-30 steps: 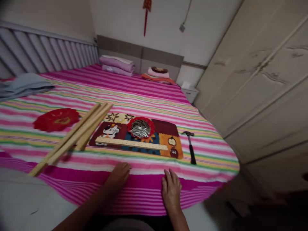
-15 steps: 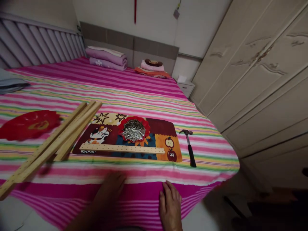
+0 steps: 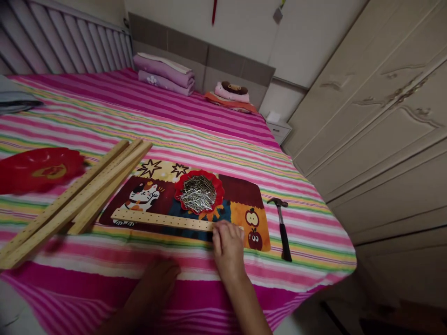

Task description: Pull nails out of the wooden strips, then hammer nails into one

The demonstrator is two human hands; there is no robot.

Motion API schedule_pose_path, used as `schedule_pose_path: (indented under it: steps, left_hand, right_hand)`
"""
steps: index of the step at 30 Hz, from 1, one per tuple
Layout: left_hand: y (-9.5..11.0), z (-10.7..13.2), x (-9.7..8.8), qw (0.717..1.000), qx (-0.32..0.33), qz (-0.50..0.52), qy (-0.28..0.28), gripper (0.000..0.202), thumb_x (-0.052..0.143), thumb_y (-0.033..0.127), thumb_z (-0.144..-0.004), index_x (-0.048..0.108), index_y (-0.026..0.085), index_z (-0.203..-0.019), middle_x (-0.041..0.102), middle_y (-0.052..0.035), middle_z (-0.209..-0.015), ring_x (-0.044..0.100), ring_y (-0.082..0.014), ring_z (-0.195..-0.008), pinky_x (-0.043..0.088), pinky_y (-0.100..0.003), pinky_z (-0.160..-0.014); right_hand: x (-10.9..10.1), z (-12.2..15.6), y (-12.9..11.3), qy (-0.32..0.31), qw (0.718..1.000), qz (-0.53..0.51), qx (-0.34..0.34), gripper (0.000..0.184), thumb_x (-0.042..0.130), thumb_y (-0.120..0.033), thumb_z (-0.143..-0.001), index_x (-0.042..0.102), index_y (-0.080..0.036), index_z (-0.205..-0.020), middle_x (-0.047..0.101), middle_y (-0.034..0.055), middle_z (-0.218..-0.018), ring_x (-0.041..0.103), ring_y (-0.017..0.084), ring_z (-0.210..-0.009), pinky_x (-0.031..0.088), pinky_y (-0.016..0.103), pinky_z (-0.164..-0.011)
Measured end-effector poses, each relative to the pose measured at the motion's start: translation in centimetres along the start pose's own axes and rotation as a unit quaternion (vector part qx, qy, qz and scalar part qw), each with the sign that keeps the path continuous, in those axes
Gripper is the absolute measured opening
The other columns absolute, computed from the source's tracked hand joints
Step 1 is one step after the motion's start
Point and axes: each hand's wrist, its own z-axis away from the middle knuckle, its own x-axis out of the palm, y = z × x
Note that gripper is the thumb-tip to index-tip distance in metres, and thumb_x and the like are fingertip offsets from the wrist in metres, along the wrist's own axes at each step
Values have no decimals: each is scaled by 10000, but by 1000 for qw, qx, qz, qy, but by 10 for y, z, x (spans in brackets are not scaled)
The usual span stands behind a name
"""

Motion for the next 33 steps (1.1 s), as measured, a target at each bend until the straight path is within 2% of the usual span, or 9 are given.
schedule_pose_path:
  steps: [6,10,13,17,21,24,26,31,33]
  left_hand:
    - [6,-1,1,999,-30,7,22,300,459,-13,-761,607,206,-903,651,-30,-913,544,-204,-820,386,-383,-841]
    - [9,-2,-2,999,-39,16,4,297,466,-12,-759,605,204,-908,651,-30,-937,541,-209,-839,382,-394,-858]
    - [11,-3,-7,998,-49,24,-26,280,473,4,-774,603,204,-921,644,-33,-954,535,-208,-852,386,-391,-857]
    - [14,-5,-14,996,-56,28,-59,257,483,20,-789,603,198,-929,638,-36,-960,530,-216,-868,387,-394,-848]
    - [17,-6,-17,996,-65,31,-59,238,485,18,-800,603,192,-910,628,-36,-943,517,-221,-853,380,-398,-824]
    - [17,-7,-16,995,-71,38,-59,206,506,33,-807,605,192,-893,620,-32,-918,507,-219,-838,374,-389,-807]
    - [17,-8,-16,995,-72,39,-61,195,510,42,-817,608,193,-890,619,-31,-923,504,-218,-843,370,-390,-817]
    - [17,-9,-15,995,-75,32,-61,176,505,58,-833,610,194,-873,619,-30,-905,499,-216,-829,369,-383,-802]
    - [17,-9,-14,996,-70,28,-53,185,499,52,-827,610,193,-870,619,-31,-896,498,-214,-825,368,-382,-806]
  right_hand:
    - [14,-73,-2,-151,984,93,7,115,559,-182,-860,667,-212,-883,699,46,-885,579,220,-840,292,349,-760]
    - [24,-92,-6,-222,969,108,27,107,595,-195,-829,679,-214,-891,708,47,-928,590,214,-842,269,342,-756]
    - [31,-98,-9,-245,962,114,30,96,589,-227,-836,675,-213,-876,708,43,-932,595,201,-821,267,332,-746]
    - [38,-101,-10,-236,961,142,31,117,566,-170,-834,679,-191,-813,712,74,-880,608,205,-777,289,329,-714]
    - [43,-97,-2,-218,967,127,30,181,529,-162,-865,694,-193,-800,711,71,-860,625,197,-760,349,319,-712]
    - [46,-90,8,-154,987,17,46,185,536,-198,-860,707,-217,-793,707,45,-828,632,180,-748,418,296,-720]
    - [48,-86,13,-109,989,-78,67,178,545,-226,-845,714,-231,-790,707,39,-817,636,183,-754,451,298,-732]
    - [51,-81,17,-73,969,-194,133,169,560,-319,-817,706,-239,-789,704,22,-785,620,190,-735,467,318,-727]
    - [49,-81,15,-46,948,-252,190,165,590,-363,-783,692,-233,-778,688,6,-735,598,182,-693,466,309,-690]
